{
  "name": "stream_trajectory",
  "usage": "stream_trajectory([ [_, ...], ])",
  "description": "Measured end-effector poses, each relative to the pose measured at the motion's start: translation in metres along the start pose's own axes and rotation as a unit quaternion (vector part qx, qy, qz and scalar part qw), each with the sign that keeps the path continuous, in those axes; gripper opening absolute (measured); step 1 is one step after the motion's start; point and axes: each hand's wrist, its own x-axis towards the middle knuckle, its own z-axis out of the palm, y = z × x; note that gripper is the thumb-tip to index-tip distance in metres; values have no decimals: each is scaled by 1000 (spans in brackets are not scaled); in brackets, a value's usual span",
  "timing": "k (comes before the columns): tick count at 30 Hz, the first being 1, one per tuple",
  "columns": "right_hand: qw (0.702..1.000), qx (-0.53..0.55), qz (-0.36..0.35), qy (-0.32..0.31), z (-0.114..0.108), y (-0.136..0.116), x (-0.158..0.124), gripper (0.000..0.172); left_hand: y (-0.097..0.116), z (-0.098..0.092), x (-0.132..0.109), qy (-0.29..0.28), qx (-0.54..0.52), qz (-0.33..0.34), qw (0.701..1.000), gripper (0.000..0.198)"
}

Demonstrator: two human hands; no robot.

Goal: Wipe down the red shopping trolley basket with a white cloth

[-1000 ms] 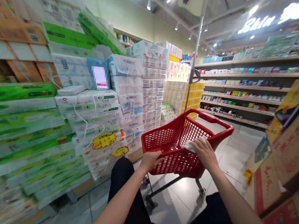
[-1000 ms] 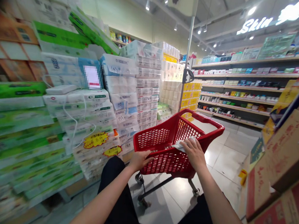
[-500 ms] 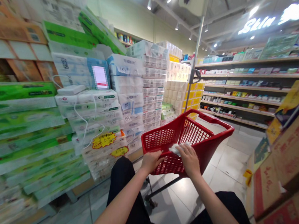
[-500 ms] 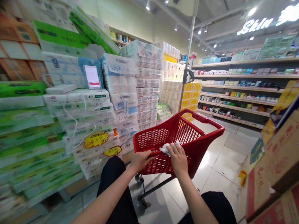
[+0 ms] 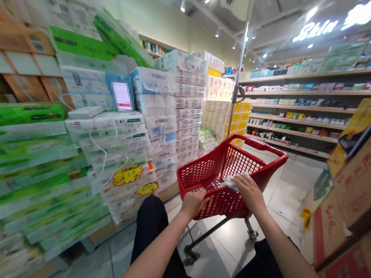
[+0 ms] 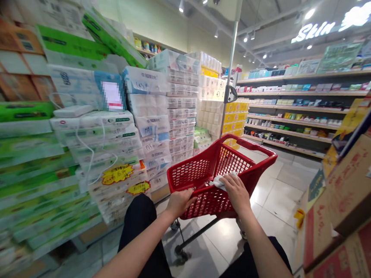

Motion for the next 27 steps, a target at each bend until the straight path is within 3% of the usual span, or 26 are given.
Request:
stream_trajectory([
  [2,999,2,27,18,6,-5,-2,37,4,2,0,7,2,-6,1000,31],
  [5,997,15,55,44,16,-42,-4,38,9,7,2,28,7,-17,999,45],
  [9,997,65,7,29,24,-103,-3,40,13,16,4,55,16,-27,998,54],
  [11,996,84,-16,24,24,-118,-1,40,13,18,4,74,-1,-11,997,59],
  [15,990,121,-78,-7,16,-103,5,40,6,9,0,88,-92,62,990,69],
  [20,982,151,-101,-51,6,-64,12,33,-29,-11,1,57,-101,135,984,70],
  [24,987,138,-72,-46,10,-53,12,34,-51,-4,8,29,-41,140,989,54],
  [27,991,116,-61,-41,12,-53,9,32,-47,5,10,33,-15,122,992,51],
])
